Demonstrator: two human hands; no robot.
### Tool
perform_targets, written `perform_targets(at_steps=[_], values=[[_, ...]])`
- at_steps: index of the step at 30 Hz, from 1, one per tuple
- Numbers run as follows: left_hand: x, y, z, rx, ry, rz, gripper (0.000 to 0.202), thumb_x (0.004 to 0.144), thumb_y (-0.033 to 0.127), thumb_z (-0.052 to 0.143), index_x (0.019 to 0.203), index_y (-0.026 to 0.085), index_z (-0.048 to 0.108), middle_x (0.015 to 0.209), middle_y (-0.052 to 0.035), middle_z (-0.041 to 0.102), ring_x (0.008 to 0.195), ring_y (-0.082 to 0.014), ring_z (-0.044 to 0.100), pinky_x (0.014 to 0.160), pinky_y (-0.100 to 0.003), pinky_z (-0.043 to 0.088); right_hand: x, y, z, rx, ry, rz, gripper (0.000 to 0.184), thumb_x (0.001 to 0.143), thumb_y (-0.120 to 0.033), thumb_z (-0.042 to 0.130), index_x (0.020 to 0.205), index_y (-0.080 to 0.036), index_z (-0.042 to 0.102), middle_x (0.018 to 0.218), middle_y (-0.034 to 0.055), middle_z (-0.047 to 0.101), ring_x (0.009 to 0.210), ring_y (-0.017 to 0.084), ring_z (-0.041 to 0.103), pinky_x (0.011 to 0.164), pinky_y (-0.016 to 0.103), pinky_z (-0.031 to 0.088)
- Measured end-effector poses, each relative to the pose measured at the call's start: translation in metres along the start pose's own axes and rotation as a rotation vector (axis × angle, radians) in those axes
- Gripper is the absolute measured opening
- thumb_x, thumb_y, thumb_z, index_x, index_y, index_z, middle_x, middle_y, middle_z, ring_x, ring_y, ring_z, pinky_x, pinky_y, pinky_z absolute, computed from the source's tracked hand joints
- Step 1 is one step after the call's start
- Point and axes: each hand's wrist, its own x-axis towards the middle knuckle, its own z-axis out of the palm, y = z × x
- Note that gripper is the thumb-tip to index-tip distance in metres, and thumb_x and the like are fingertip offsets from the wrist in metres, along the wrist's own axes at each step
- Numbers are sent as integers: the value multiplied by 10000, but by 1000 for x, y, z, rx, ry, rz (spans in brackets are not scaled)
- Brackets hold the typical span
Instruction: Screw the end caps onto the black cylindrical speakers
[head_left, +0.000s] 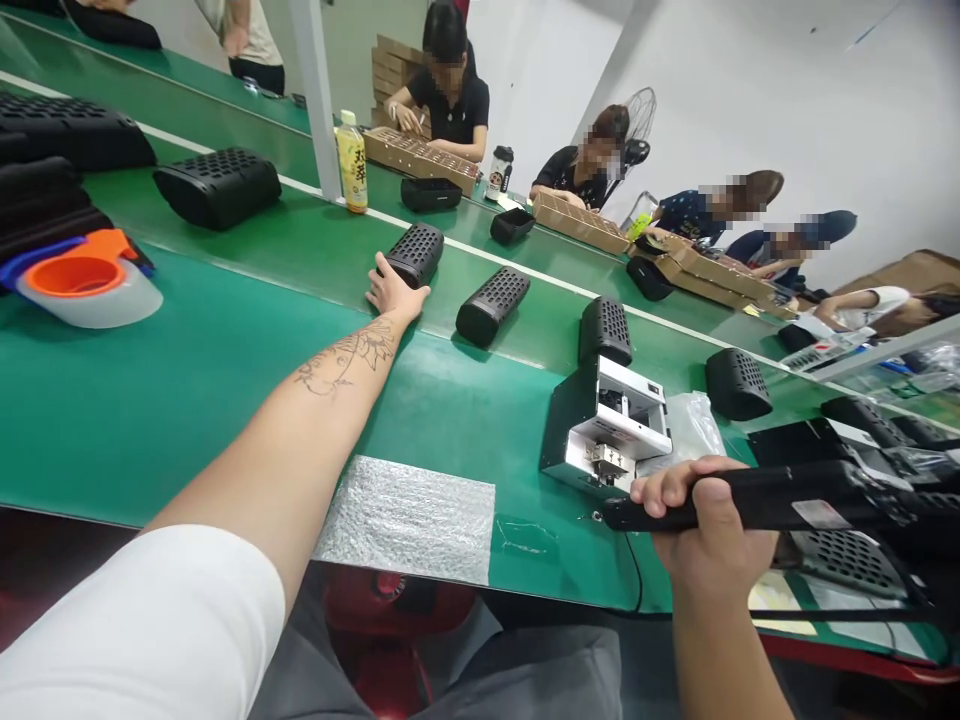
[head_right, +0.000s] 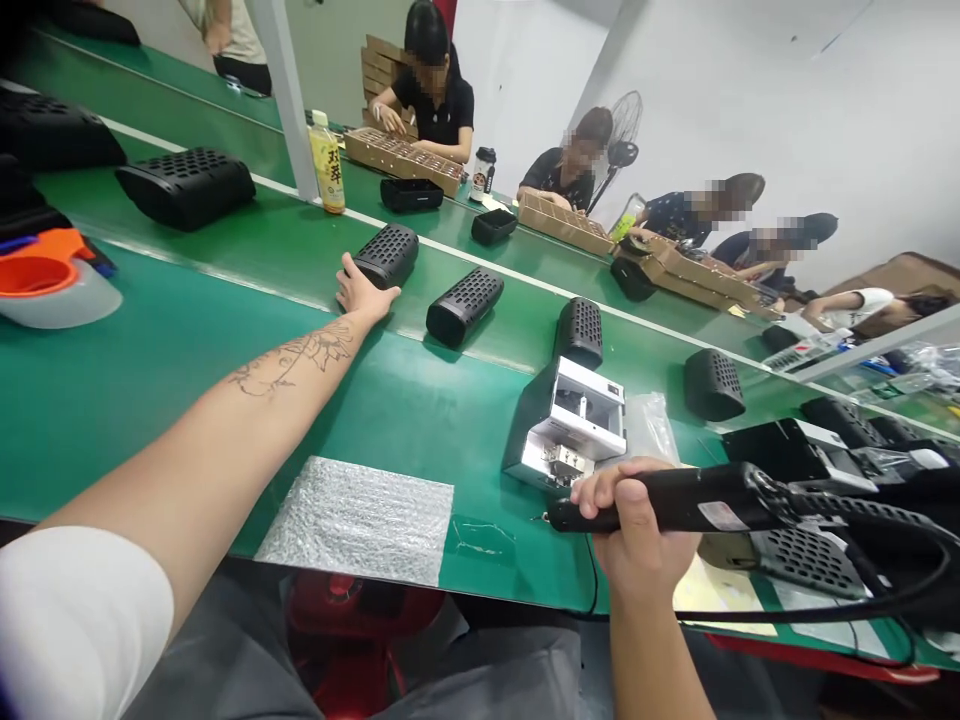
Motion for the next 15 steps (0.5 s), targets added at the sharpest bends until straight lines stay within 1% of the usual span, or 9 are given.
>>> perform_targets(at_steps=[2,4,5,7,9,11,12,14,15], values=[[8,0,-13,-90,-19,-52,1344,760,126,1088,1912,206,400,1950,-368,447,1848,-550,553,1567,-774,369,-2,0,8,13,-23,-2,286,964,-497,1072,1010,-300,870,639,-55,667,471,175,642,527,369,672],[4,-4,-33,-119,-3,-62,1258,775,120,1062,1873,180,451,1910,-351,511,1788,-505,633,1546,-691,467,-6,-1,15,34,-40,2,280,968,-483,1078,1009,-295,874,642,-51,684,476,172,655,533,364,685],[-2,-9,-49,-109,2,-42,1221,779,127,1057,1852,168,477,1886,-333,553,1776,-481,648,1547,-654,485,-9,-2,18,45,-45,5,286,970,-480,1082,1008,-290,873,646,-49,689,481,172,663,535,363,691],[-22,-28,-91,-88,-25,48,1157,778,170,1063,1808,174,537,1820,-273,654,1756,-444,673,1546,-614,506,-16,-7,24,69,-55,6,300,972,-480,1089,1016,-280,871,648,-51,690,485,171,672,538,362,702],[-51,-56,-145,-102,-95,161,1124,750,248,1089,1761,207,601,1753,-222,734,1706,-447,717,1513,-629,554,-23,-15,28,101,-80,11,309,978,-481,1093,1029,-277,866,644,-61,681,476,166,666,537,361,707],[-88,-86,-202,-156,-221,234,1174,682,374,1136,1736,228,640,1673,-211,792,1603,-475,789,1422,-648,648,-29,-26,31,144,-129,18,306,996,-496,1075,1051,-285,860,643,-74,668,453,157,640,516,350,687],[-109,-99,-228,-177,-310,263,1224,658,457,1156,1748,245,641,1652,-204,809,1544,-482,826,1367,-647,694,-32,-32,32,168,-160,28,300,1013,-508,1057,1063,-293,854,646,-82,659,439,151,620,502,343,670],[-151,-118,-268,-176,-483,299,1300,630,595,1177,1773,285,640,1614,-184,838,1427,-474,885,1254,-621,769,-37,-44,35,211,-221,49,296,1041,-544,1018,1082,-312,838,647,-98,628,411,140,568,468,326,625],[-171,-124,-282,-163,-562,314,1308,638,629,1182,1783,299,643,1607,-173,847,1394,-462,901,1222,-599,786,-39,-50,38,228,-242,54,302,1048,-562,1005,1086,-320,830,645,-106,607,399,135,541,452,319,603]])
